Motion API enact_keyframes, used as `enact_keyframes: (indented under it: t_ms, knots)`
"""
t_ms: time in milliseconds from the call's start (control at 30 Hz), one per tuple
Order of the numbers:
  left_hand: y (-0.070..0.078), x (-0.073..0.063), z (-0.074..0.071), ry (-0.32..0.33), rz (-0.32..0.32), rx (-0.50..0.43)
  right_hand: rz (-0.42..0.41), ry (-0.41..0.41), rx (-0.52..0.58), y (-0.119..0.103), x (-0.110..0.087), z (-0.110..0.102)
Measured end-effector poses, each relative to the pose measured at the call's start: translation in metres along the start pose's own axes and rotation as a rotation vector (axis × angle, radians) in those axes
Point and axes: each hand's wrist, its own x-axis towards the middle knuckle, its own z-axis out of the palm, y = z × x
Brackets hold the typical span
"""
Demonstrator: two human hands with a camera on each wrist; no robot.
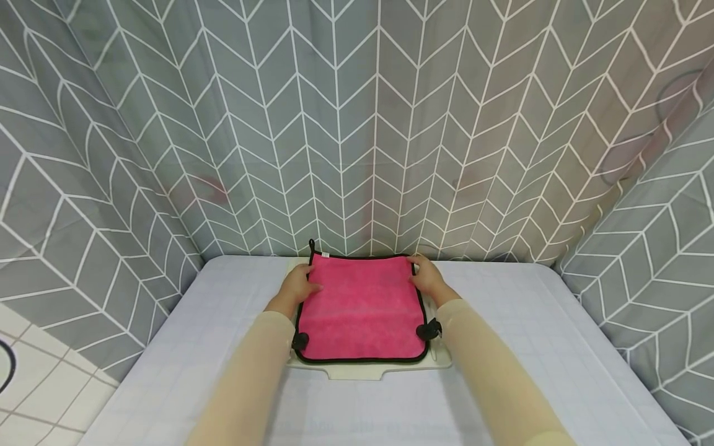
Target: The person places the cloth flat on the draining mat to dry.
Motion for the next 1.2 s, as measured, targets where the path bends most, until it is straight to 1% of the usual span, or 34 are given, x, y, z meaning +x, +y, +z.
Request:
enact_keyframes:
  t_ms: [167,300,367,500,600,667,733,800,933,1000,1033,1100,1167,1200]
  knots:
    - [0.001,0.001,0.003,0.015,0.019,0.026,0.010,-0.012,0.023,0.002,0.000,0.005]
    - [0.002,0.002,0.005,-0.005,-0.007,0.016,0.001,-0.020,0.051,0.001,-0.002,0.008]
    - [0.002,0.003,0.007,-0.017,-0.021,0.022,-0.007,-0.036,0.043,-0.001,-0.002,0.009]
    - [0.002,0.005,0.010,-0.033,-0.039,0.059,0.014,-0.065,-0.047,-0.011,-0.005,0.010]
    - [0.003,0.005,0.008,-0.035,-0.055,0.086,0.065,-0.083,-0.142,-0.017,-0.004,0.010]
    - [0.003,0.005,0.007,-0.034,-0.066,0.097,0.102,-0.097,-0.186,-0.019,-0.002,0.010]
    - [0.005,0.005,0.006,-0.033,-0.085,0.113,0.126,-0.106,-0.222,-0.019,0.000,0.009]
    - [0.009,0.004,0.004,-0.034,-0.114,0.143,0.138,-0.099,-0.250,-0.021,0.001,0.007]
    - [0.018,0.001,0.001,-0.025,-0.142,0.243,0.110,-0.047,-0.293,-0.028,0.002,0.006]
    - [0.020,0.002,0.001,-0.021,-0.130,0.262,0.068,-0.056,-0.320,-0.033,0.003,0.008]
    - [0.021,0.002,0.002,-0.022,-0.120,0.264,0.035,-0.070,-0.335,-0.035,0.003,0.010]
    - [0.022,0.004,0.005,-0.044,-0.106,0.252,-0.022,-0.120,-0.358,-0.038,0.004,0.013]
    - [0.022,0.004,0.008,-0.080,-0.108,0.213,-0.049,-0.180,-0.374,-0.040,0.004,0.017]
    - [0.022,0.004,0.010,-0.101,-0.113,0.196,-0.046,-0.206,-0.374,-0.040,0.004,0.018]
